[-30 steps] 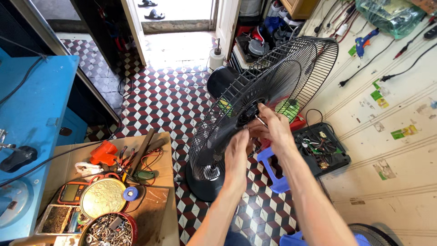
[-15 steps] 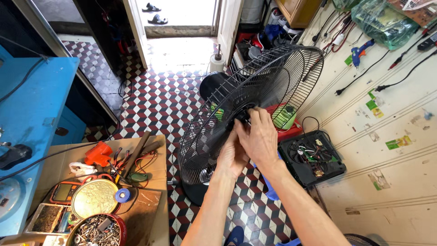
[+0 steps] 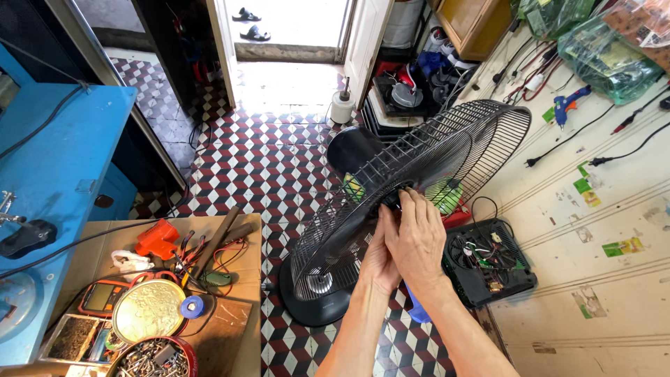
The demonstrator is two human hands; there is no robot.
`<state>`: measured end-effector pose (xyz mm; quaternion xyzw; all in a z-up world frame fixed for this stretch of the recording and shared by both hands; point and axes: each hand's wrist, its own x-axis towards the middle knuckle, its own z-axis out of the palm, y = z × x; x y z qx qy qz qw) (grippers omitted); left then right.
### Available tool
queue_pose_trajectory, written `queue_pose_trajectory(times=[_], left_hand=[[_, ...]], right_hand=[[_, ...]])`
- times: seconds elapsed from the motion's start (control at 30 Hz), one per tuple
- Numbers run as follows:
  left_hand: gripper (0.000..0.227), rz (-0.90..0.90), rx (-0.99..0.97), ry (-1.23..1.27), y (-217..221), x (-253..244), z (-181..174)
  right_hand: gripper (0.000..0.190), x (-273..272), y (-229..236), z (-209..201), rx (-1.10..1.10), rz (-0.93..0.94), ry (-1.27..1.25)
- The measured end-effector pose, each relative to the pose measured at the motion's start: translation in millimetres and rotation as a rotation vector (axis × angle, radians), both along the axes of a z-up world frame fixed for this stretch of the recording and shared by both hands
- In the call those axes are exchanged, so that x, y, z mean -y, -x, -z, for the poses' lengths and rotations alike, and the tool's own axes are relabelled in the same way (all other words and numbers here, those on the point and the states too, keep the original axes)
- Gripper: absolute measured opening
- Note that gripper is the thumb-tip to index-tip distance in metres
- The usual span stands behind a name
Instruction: The person assembles a standing fan by attaching the front cage, cleaning the fan blades with a cloth, mounting the blades onto the motor, and securing the rear cage. The person then plugs in the fan and tests its operation.
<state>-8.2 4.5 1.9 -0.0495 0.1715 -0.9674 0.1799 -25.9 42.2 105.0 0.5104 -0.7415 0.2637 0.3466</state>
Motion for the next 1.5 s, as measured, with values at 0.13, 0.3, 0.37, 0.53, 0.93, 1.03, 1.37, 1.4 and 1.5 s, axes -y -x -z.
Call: queue_pose_trajectory(times=[0.13, 0.3, 0.37, 0.53, 0.93, 1.03, 1.37, 1.4, 1.5], left_hand=[[0.035, -0.028, 0.090, 0.062, 1.4, -2.4, -9.2], [0.033, -0.076, 0.317, 0.156, -3.7, -0.4, -19.9], [0.032, -0.079, 0.357, 0.167, -5.9, 2.6, -23.7], [0.024, -0.151, 0.665, 0.351, -13.6, 6.3, -35.1], [0.032, -0.183, 1.004, 0.600, -28.6, 17.1, -63.3], [0.031, -0.209, 0.987, 0.664, -29.2, 15.8, -59.7], [0.028, -0.175, 1.005, 0.842, -37.0, 20.2, -69.7], [0.028, -0.170, 1.011, 0.853, -36.4, 20.7, -70.1], [0.028, -0.169, 1.028, 0.888, -35.4, 23.2, -71.4]], right_hand=[[0.036, 0.3, 3.5, 0.8, -0.042, -0.010, -0.021], [0.033, -1.4, 7.6, 6.4, 0.058, -0.033, 0.023], [0.032, -1.0, 9.2, 8.9, 0.106, -0.029, 0.032], [0.027, -0.4, 7.8, 9.1, 0.338, 0.024, 0.055], [0.037, 4.5, 6.6, -9.3, 0.838, 0.076, 0.154], [0.038, 3.7, 8.3, -9.8, 0.873, 0.104, 0.140], [0.040, 3.1, 12.5, -17.3, 1.096, 0.075, 0.177], [0.040, 2.9, 13.1, -17.2, 1.112, 0.080, 0.178], [0.041, 4.9, 16.9, -15.7, 1.125, 0.101, 0.170]])
